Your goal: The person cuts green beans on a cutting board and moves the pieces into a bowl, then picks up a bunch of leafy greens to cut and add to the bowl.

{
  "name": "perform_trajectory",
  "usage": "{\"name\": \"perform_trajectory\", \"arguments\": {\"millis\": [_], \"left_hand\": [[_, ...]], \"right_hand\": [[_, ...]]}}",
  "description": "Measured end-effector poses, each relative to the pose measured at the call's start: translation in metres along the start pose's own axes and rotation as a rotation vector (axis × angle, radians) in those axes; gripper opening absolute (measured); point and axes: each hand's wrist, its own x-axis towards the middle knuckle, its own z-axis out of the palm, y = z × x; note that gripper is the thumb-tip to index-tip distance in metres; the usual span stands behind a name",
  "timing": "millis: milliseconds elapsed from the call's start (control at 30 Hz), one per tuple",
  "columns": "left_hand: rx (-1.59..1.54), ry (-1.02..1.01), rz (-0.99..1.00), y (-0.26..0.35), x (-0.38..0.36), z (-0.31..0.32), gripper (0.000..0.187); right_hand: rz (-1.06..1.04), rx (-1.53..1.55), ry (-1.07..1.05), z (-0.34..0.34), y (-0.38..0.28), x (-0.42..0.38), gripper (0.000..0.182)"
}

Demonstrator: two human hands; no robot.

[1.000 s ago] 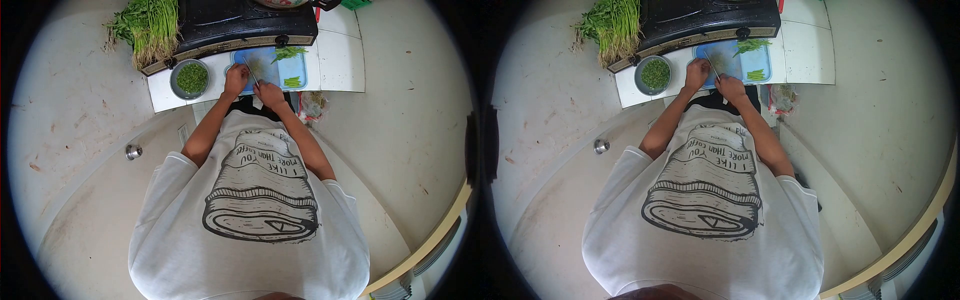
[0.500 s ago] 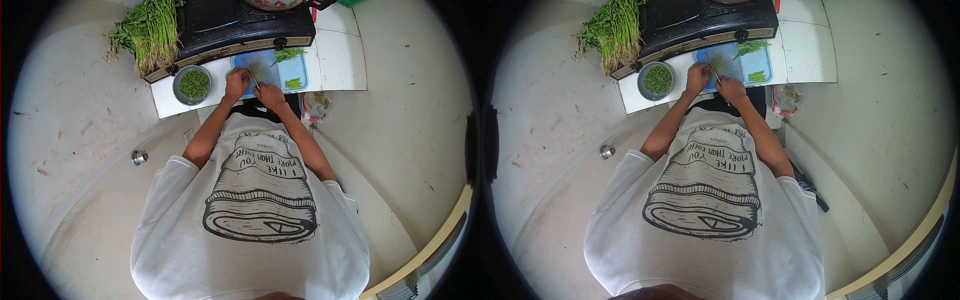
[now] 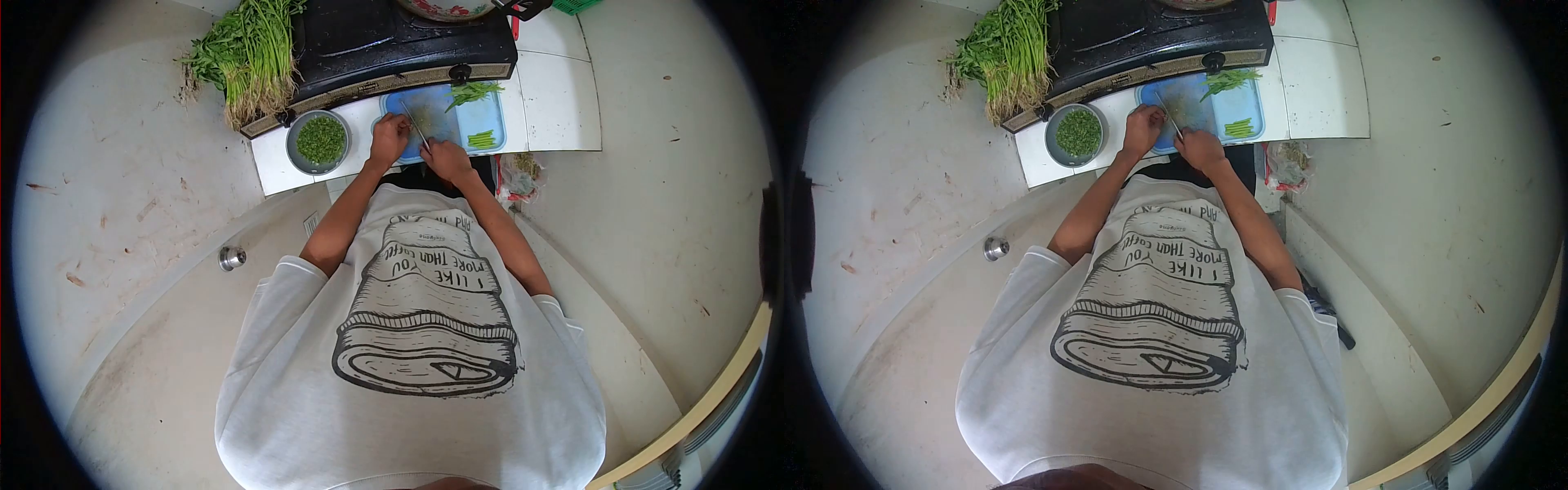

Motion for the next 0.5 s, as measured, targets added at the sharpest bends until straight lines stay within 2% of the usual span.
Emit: {"name": "perform_trajectory", "arguments": {"millis": [500], "left_hand": [[0.012,-0.023,-0.042,0.004,0.003,-0.002,0.012]], "right_hand": [[-0.074,0.025,-0.016,-0.006,0.005,-0.016,0.043]]}}
